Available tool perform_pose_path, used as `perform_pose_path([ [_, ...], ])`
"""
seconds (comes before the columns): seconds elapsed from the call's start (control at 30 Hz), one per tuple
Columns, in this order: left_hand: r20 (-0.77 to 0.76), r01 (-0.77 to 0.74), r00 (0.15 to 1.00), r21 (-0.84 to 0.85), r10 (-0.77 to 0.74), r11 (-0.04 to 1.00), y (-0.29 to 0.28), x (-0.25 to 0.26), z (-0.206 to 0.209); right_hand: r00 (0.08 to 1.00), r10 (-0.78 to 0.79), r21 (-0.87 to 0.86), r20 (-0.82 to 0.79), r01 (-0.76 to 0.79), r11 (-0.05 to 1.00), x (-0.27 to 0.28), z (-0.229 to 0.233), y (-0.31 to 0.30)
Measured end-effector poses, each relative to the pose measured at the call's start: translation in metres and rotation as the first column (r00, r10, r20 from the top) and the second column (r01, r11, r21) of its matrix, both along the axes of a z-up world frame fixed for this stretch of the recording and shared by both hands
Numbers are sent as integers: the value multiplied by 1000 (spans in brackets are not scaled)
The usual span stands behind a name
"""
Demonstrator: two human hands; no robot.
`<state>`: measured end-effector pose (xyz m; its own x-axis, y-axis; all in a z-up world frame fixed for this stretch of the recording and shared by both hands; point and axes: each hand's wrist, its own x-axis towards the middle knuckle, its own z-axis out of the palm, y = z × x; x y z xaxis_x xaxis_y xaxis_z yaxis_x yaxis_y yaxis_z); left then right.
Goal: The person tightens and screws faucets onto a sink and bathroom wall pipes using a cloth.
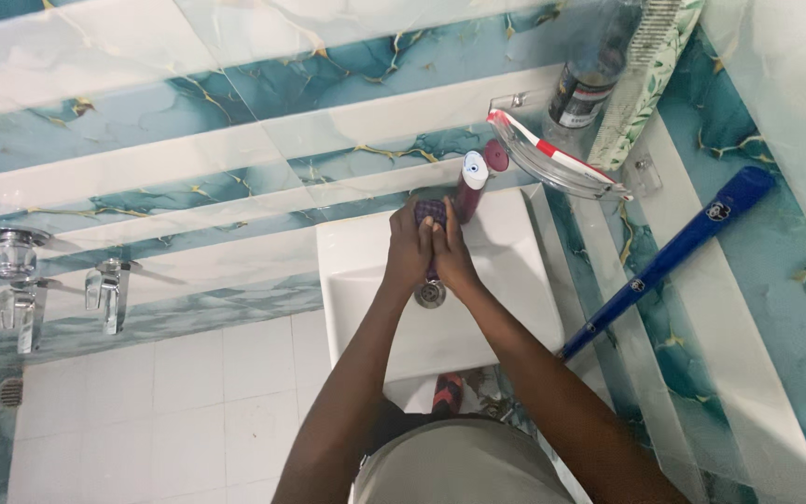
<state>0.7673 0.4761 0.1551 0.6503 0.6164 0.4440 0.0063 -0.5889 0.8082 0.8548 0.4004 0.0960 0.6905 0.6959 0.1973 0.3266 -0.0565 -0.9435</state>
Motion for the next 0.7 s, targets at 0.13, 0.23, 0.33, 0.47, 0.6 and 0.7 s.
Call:
perform_pose_path([
  [0.13,-242,-81,970,-208,29,975,24,27,-11,977,-94,-139,-193,67,988,11,0,23],
  [0.23,-290,-109,957,-428,-22,897,33,32,-4,966,-152,-304,-209,84,949,27,5,48],
  [0.33,-348,-196,937,-433,38,880,31,32,-1,974,-160,-315,-159,104,943,24,3,47],
  [0.47,-133,-74,990,-236,43,969,9,3,-23,996,-81,-119,36,85,989,-10,-3,13],
  [0.6,-134,-68,990,-165,46,984,14,8,-33,998,-14,-7,-60,14,1000,-8,10,11],
  [0.7,-165,-98,985,-337,44,937,29,28,-29,957,-59,-237,-284,-11,972,15,16,30],
])
